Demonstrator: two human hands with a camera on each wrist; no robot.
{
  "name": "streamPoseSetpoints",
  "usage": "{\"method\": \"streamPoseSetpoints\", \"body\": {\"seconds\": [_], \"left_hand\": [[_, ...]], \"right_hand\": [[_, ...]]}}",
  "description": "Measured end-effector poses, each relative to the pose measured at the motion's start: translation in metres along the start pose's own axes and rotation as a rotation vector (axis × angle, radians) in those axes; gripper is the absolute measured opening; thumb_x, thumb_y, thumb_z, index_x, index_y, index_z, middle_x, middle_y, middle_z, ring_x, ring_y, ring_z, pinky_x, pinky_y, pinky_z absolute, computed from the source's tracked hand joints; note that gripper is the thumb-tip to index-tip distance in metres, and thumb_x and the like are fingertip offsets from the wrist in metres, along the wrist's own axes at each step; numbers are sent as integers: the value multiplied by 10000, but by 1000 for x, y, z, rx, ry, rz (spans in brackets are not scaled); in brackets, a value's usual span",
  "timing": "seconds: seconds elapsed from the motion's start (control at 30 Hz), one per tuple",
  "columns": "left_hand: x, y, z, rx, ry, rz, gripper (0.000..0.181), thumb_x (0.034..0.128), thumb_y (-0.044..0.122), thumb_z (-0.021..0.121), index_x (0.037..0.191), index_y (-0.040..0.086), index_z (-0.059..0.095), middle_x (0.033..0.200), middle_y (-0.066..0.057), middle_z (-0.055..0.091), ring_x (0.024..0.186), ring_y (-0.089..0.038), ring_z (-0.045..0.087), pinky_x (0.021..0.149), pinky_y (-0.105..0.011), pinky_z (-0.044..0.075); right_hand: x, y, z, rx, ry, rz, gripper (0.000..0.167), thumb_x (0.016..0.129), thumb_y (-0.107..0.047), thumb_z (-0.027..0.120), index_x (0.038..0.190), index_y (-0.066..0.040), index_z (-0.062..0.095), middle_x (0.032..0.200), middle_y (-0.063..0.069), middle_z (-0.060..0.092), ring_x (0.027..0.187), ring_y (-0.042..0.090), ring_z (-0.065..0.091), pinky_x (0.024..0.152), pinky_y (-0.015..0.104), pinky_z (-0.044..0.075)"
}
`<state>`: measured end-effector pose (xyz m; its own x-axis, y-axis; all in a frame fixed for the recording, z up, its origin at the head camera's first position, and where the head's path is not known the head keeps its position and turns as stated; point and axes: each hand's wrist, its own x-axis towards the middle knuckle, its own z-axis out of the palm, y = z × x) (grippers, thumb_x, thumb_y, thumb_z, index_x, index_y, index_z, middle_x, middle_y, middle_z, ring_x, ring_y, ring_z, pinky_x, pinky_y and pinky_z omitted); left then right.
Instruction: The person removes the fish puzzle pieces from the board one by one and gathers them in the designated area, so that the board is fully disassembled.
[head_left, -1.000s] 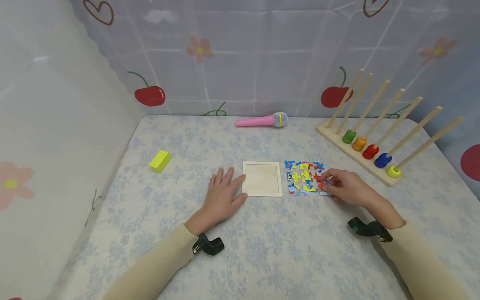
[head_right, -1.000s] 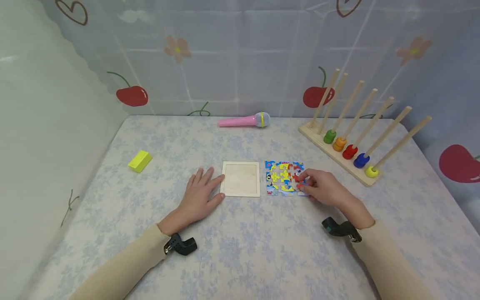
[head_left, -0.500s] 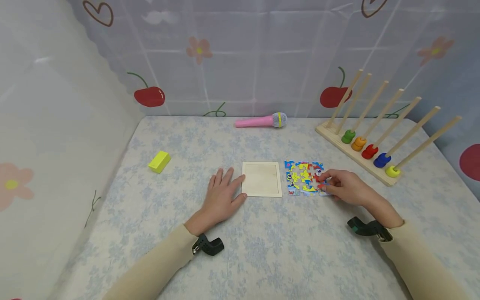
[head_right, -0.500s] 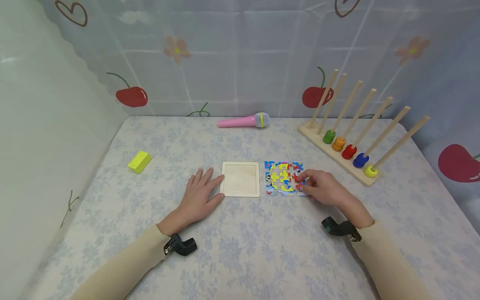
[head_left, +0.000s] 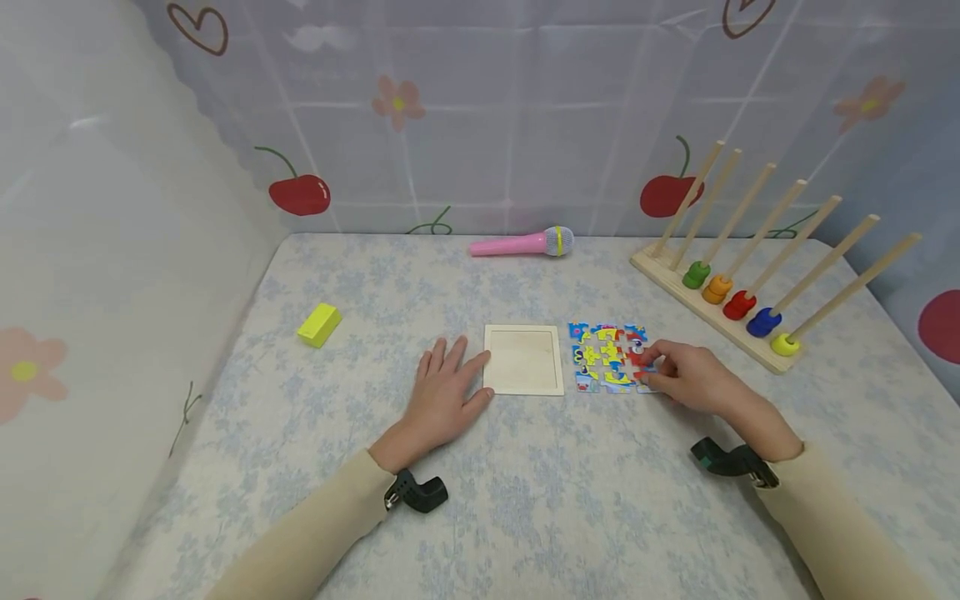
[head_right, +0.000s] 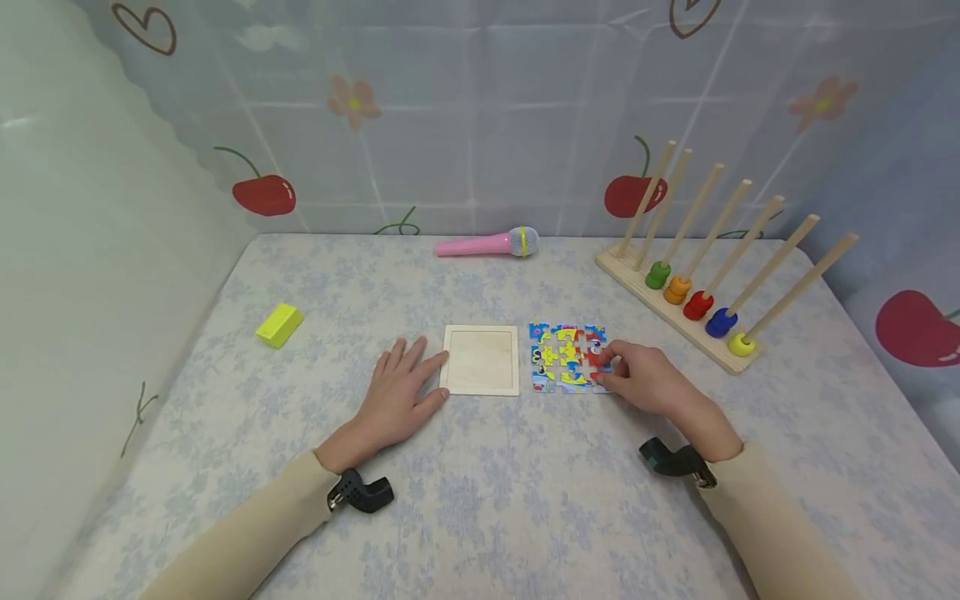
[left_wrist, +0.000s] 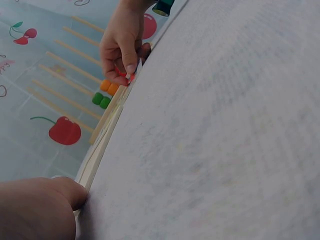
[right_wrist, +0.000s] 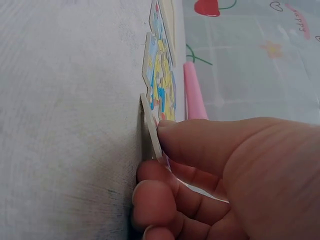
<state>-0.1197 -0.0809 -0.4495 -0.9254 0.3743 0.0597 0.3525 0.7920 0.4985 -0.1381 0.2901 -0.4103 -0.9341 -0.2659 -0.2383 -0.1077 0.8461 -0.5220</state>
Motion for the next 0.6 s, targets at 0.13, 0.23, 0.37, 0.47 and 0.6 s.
{"method": "streamPoseSetpoints", "body": {"seconds": [0.13,0.23,0.37,0.47,0.6], "left_hand": [[0,0,0,-1,0,1,538,1012,346,585,1507,147,520,1651,-238,300,1561,-505,121,1231,-677,122],[0,0,0,-4,0,0,538,1012,346,585,1508,148,519,1652,-238,299,1561,-504,118,1233,-675,120],[0,0,0,-6,-2,-3,538,1013,347,582,1509,149,518,1653,-237,296,1563,-502,111,1235,-672,114],[0,0,-1,-5,-4,-6,537,1013,347,580,1509,150,517,1655,-236,294,1565,-500,109,1237,-671,112],[1,1,-1,-9,-4,-7,539,1014,346,581,1511,149,516,1655,-238,293,1565,-499,109,1237,-670,111]], "right_hand": [[0,1,0,-9,3,-8,235,949,-159,682,1137,-27,631,700,10,534,602,158,478,525,246,384],[0,1,0,-14,3,-12,224,949,-155,681,1127,-30,624,698,10,529,602,157,473,526,244,380],[0,1,1,-23,9,-10,224,947,-162,685,1119,-34,619,700,10,514,612,160,459,527,243,369],[1,1,2,-27,12,-7,222,942,-157,684,1116,-36,619,702,11,508,620,162,454,531,247,362],[2,2,2,-31,11,1,223,926,-139,688,1112,-39,618,708,14,495,631,163,449,538,255,357]]}}
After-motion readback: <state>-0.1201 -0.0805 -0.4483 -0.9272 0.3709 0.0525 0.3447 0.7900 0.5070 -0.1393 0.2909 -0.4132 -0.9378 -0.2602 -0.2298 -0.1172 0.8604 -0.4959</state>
